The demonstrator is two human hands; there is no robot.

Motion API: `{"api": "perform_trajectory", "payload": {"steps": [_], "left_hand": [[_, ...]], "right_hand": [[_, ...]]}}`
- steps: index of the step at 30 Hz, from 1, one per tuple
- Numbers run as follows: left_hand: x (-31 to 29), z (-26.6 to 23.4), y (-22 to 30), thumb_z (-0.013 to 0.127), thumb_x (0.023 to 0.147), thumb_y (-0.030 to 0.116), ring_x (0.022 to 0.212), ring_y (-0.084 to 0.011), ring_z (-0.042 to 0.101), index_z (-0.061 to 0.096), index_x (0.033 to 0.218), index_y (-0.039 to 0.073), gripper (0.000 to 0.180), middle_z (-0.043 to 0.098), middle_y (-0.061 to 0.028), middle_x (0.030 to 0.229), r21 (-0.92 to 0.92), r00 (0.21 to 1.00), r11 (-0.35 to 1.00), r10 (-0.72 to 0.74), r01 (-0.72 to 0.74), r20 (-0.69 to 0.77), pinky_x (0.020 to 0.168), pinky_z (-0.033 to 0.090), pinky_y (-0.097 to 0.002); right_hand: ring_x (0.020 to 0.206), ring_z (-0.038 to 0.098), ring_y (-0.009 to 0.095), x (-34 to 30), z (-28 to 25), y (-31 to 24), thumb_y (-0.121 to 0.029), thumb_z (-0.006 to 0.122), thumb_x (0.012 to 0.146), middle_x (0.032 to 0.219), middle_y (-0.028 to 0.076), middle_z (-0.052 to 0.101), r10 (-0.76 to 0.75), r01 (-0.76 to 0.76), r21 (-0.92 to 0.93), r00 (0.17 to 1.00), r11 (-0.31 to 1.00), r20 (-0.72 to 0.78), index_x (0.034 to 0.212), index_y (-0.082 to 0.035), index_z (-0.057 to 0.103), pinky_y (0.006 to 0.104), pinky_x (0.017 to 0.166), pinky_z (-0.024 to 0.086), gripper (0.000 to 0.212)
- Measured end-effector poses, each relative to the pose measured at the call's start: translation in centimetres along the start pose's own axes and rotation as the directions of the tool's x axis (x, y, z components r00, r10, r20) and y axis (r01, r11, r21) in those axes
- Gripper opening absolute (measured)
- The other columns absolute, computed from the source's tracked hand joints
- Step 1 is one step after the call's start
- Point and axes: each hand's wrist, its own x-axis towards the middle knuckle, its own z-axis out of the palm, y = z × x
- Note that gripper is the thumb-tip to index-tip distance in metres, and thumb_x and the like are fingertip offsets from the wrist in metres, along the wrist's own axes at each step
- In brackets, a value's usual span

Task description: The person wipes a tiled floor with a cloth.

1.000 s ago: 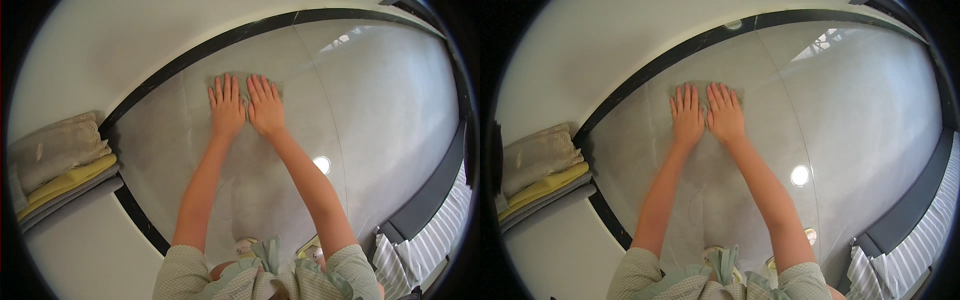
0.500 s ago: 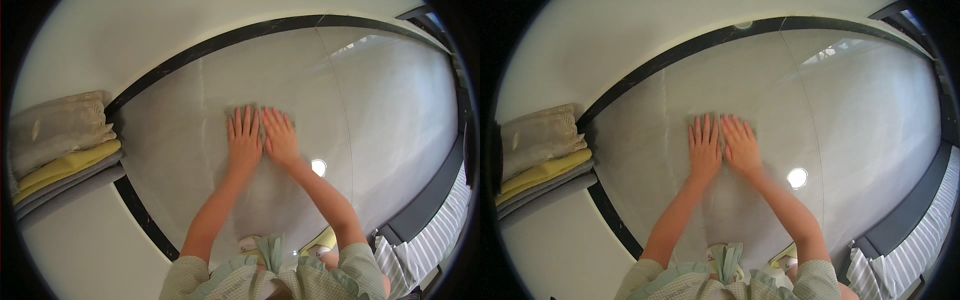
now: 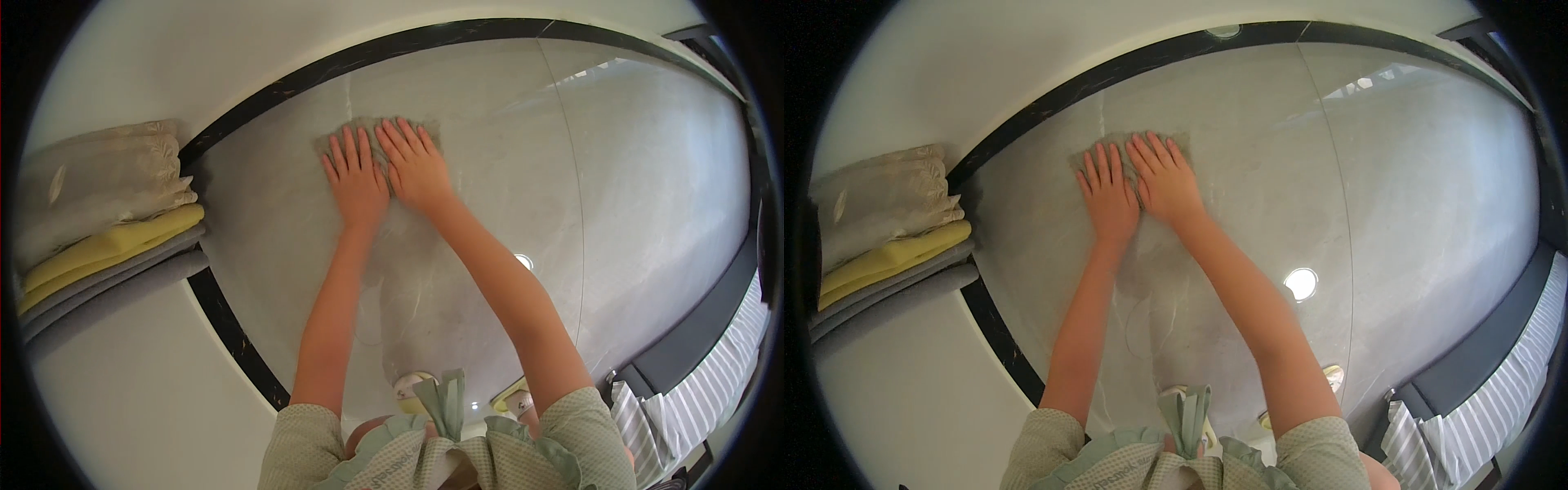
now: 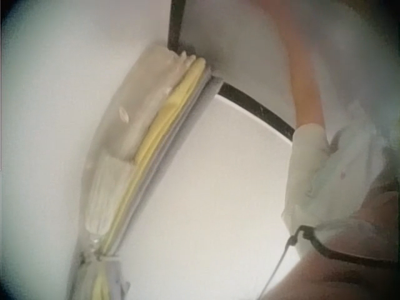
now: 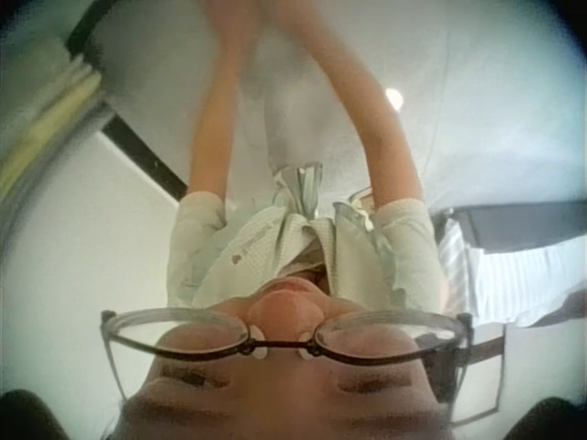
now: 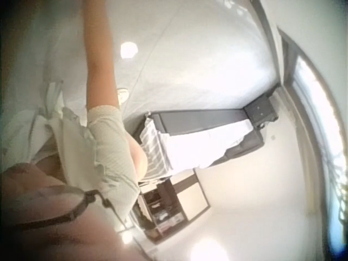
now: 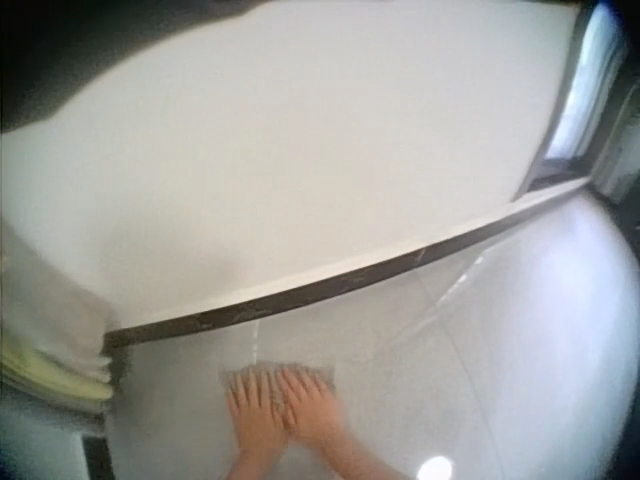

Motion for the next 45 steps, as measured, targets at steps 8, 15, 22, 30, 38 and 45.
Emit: {"api": "perform_trajectory", "payload": {"steps": [8, 15, 22, 30, 38, 45], "left_hand": [[-15.2, -2.1, 4.2, 0.047, 0.088, 0.02, 0.142, -0.0396, 0.018, 0.03, 0.144, -0.002, 0.063, 0.024, -0.0198, 0.152, -0.06, 0.979, 0.995, -0.063, 0.076, 0.195, 0.114, 0.014, -0.054], [-12.1, -3.0, 4.4, 0.051, 0.085, 0.02, 0.142, -0.0348, 0.021, 0.033, 0.142, -0.002, 0.064, 0.026, -0.0172, 0.152, -0.189, 0.965, 0.979, 0.117, -0.072, 0.235, 0.115, 0.016, -0.0526], [0.5, -0.8, -5.2, 0.045, 0.091, 0.019, 0.143, -0.0296, 0.019, 0.028, 0.147, 0.007, 0.06, 0.025, -0.008, 0.154, 0.006, 0.984, 0.985, 0.174, -0.174, 0.047, 0.115, 0.013, -0.054], [-8.9, -2.2, -9.8, 0.04, 0.092, 0.018, 0.144, -0.0362, 0.01, 0.024, 0.147, 0.002, 0.06, 0.017, -0.0131, 0.156, 0.04, 0.983, 0.987, -0.161, 0.157, 0.094, 0.115, 0.004, -0.0563], [-24.3, -4.0, -1.0, 0.046, 0.086, 0.016, 0.143, -0.0411, 0.01, 0.027, 0.143, -0.006, 0.064, 0.016, -0.0213, 0.154, 0.004, 0.929, 0.98, -0.189, 0.198, 0.32, 0.114, 0.005, -0.0577], [-23.6, -3.7, -0.7, 0.046, 0.086, 0.016, 0.143, -0.0419, 0.009, 0.025, 0.144, -0.006, 0.065, 0.017, -0.0212, 0.154, -0.083, 0.944, 0.97, -0.201, 0.229, 0.262, 0.113, 0.005, -0.0591]], "right_hand": [[0.141, 0.025, 0.024, -12.6, -4.8, -3.3, -0.024, 0.044, 0.089, 0.152, 0.005, 0.031, -0.148, 0.127, 0.08, 0.913, 0.989, 0.379, 0.146, -0.009, 0.034, 0.0433, 0.115, 0.018, 0.059], [0.141, 0.027, 0.025, -12.9, -4.7, -1.6, -0.019, 0.044, 0.088, 0.151, 0.007, 0.031, -0.079, 0.03, 0.157, 0.945, 0.987, 0.317, 0.144, -0.007, 0.035, 0.0447, 0.114, 0.02, 0.058], [0.14, 0.028, 0.026, 2.1, 0.9, -3.3, -0.023, 0.047, 0.09, 0.15, 0.005, 0.035, 0.008, -0.007, 0.015, 0.999, 1.0, -0.038, 0.143, -0.011, 0.038, 0.0448, 0.115, 0.019, 0.055], [0.141, 0.023, 0.024, -0.6, 3.3, -11.1, -0.027, 0.043, 0.092, 0.152, 0.003, 0.031, -0.197, 0.188, 0.075, 0.969, 0.979, 0.147, 0.144, -0.012, 0.037, 0.0435, 0.116, 0.017, 0.054], [0.141, 0.024, 0.022, -17.2, -2.6, -11.8, -0.03, 0.044, 0.093, 0.153, 0.003, 0.029, -0.27, 0.256, 0.095, 0.838, 0.962, 0.474, 0.146, -0.011, 0.034, 0.0416, 0.115, 0.019, 0.057], [0.141, 0.025, 0.022, -15.4, -2.8, -10.8, -0.029, 0.045, 0.092, 0.153, 0.003, 0.03, -0.324, 0.271, 0.178, 0.828, 0.946, 0.458, 0.146, -0.011, 0.033, 0.0419, 0.115, 0.019, 0.058]]}}
